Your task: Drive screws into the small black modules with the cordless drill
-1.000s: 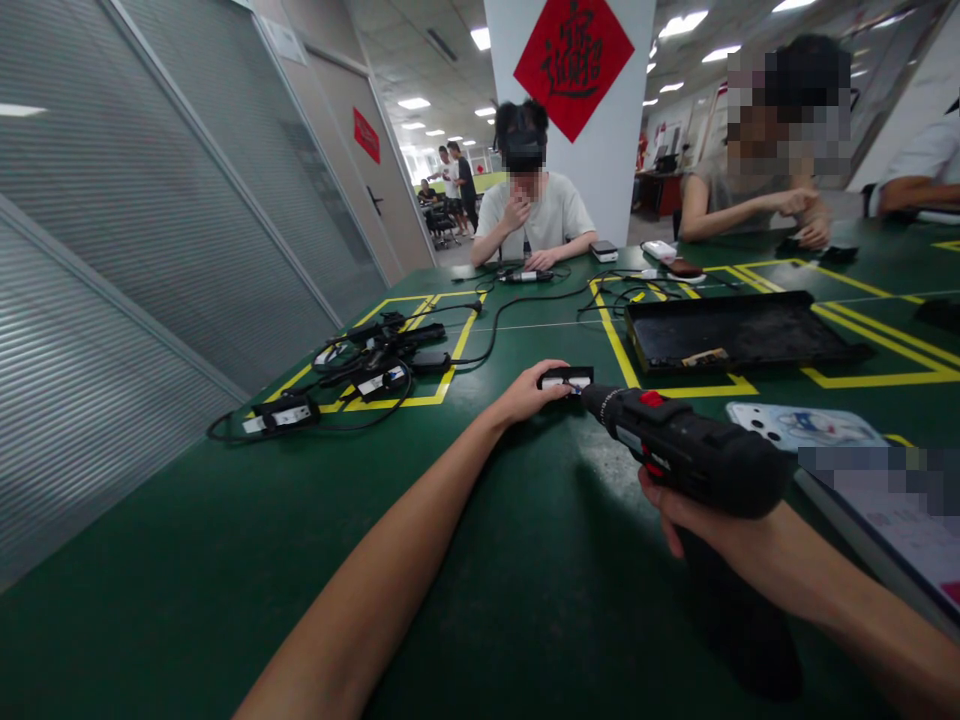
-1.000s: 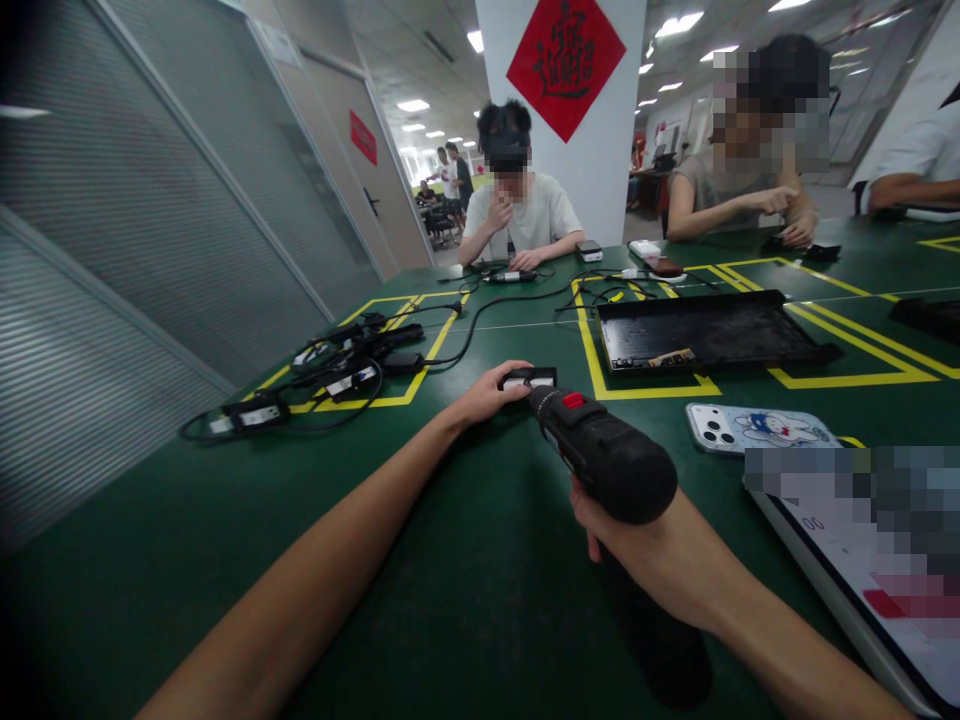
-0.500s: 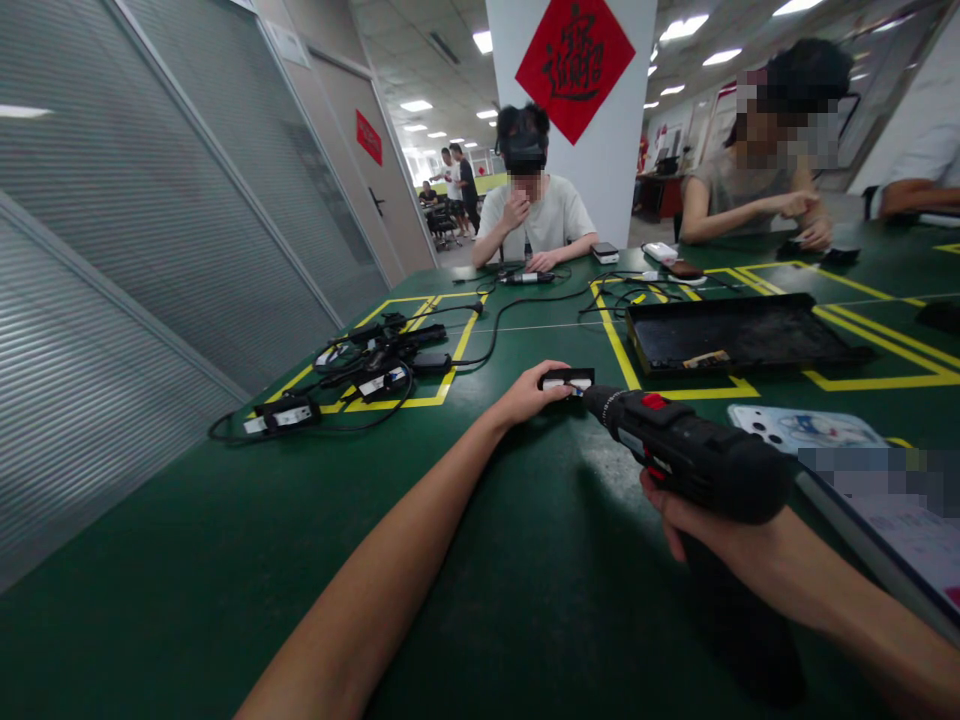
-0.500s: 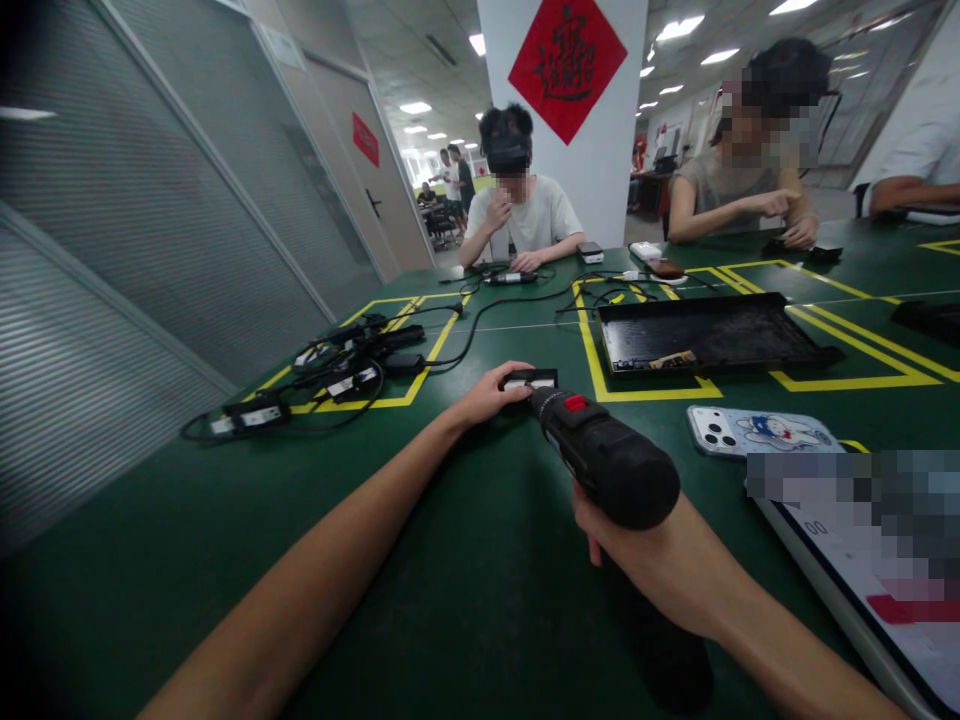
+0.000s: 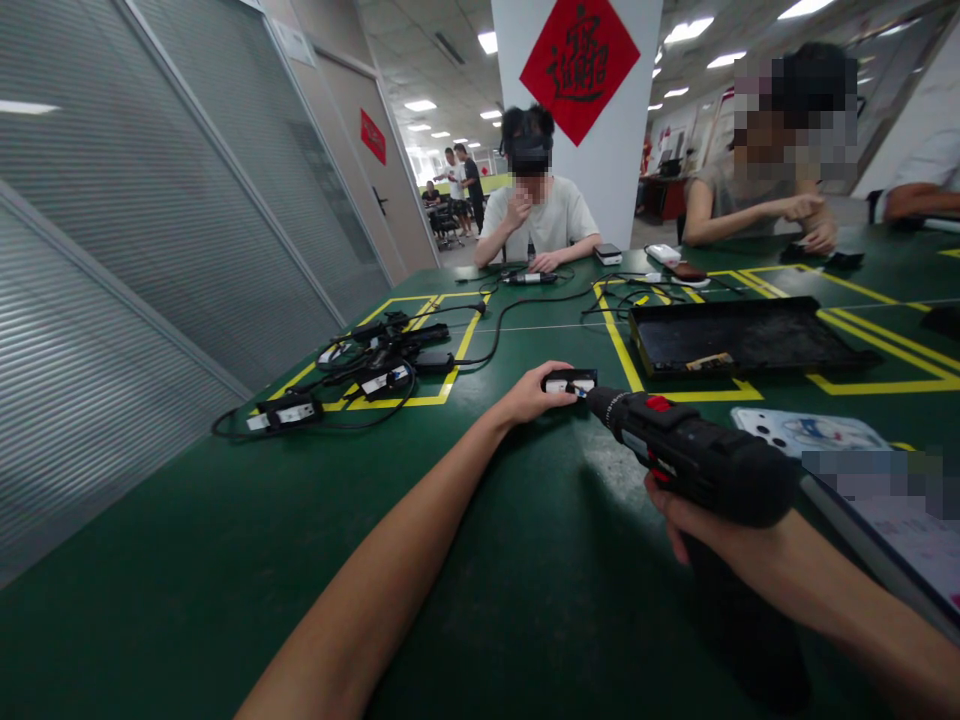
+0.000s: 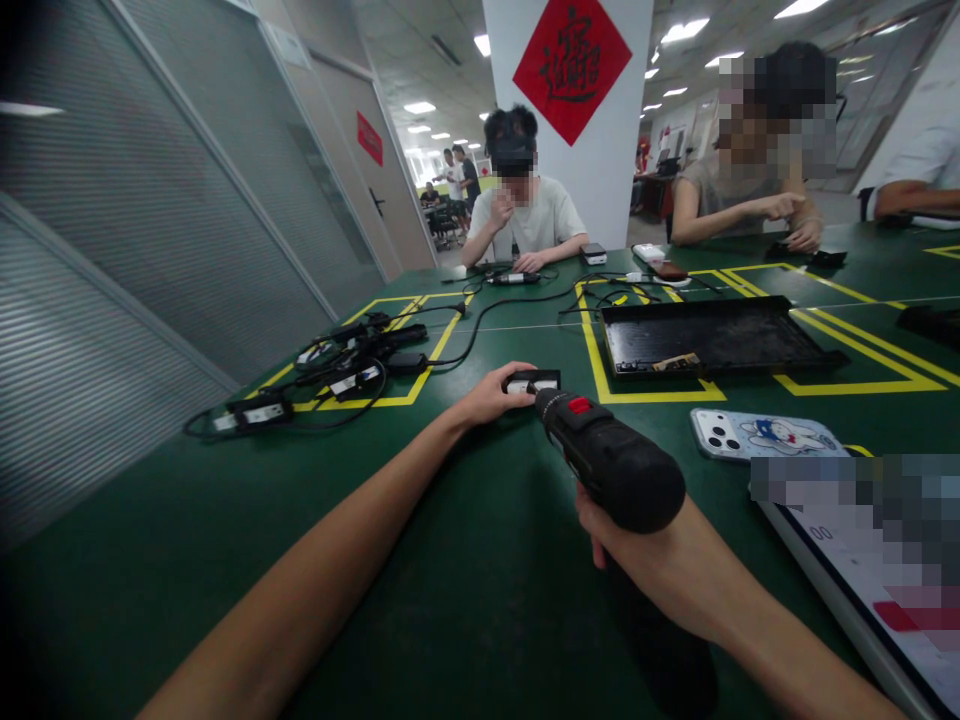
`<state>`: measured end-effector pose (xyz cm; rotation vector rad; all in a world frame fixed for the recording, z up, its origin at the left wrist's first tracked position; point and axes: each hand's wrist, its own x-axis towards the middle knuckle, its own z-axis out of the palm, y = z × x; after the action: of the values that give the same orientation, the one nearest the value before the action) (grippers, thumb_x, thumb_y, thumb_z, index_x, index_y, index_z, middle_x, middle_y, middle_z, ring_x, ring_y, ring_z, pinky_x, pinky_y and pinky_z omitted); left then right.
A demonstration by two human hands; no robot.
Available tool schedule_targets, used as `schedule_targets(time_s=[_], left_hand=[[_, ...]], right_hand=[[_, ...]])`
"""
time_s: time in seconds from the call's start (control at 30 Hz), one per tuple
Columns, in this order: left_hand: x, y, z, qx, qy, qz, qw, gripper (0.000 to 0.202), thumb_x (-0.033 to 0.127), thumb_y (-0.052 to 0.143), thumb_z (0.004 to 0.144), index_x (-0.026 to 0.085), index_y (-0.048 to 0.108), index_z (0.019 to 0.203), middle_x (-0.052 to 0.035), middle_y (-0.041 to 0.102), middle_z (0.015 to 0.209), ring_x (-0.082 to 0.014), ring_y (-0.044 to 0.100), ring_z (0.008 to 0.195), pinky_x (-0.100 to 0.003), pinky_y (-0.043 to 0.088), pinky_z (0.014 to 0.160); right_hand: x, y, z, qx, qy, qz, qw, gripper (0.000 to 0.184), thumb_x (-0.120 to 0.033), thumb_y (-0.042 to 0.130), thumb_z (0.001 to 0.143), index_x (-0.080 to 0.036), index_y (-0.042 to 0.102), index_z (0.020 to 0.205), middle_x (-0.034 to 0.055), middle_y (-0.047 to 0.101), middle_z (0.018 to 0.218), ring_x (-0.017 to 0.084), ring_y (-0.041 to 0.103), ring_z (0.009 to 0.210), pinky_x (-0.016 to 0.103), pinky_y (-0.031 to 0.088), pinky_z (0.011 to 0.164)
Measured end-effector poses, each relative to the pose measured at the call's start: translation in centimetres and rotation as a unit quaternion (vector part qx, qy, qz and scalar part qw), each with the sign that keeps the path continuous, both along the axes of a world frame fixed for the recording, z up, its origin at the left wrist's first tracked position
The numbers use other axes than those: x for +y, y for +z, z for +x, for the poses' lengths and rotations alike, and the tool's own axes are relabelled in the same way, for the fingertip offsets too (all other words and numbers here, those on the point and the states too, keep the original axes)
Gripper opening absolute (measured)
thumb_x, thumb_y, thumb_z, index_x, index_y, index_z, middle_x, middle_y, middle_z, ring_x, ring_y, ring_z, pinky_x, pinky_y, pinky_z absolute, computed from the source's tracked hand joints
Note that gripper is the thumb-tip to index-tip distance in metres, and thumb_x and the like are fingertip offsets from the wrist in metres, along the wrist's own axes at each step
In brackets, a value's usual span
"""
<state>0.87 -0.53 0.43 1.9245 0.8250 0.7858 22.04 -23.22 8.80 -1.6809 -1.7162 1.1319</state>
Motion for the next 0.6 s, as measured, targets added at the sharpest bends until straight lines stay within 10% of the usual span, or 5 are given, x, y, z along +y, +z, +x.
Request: schedule_targets(time_s=[0.6], left_hand=[[-0.32,0.38,0.03,0.017,0.016,0.025,0.999,0.054,0.039,0.065,0.073,0.016,0.051,0.119,-0.0062,0.061,0.104,-0.0161,0.057,0.084,-0.027,0.045,0.077]], right_hand=[[-0.42,0.4,-0.74,0.004,-0.029,0.004,1.0,0.038,-0.048,0.045,0.085,-0.022,0.054,0.058,0.0031,0.062,0.073,0.024,0.058,0.082,0.038,0.041,0.073]])
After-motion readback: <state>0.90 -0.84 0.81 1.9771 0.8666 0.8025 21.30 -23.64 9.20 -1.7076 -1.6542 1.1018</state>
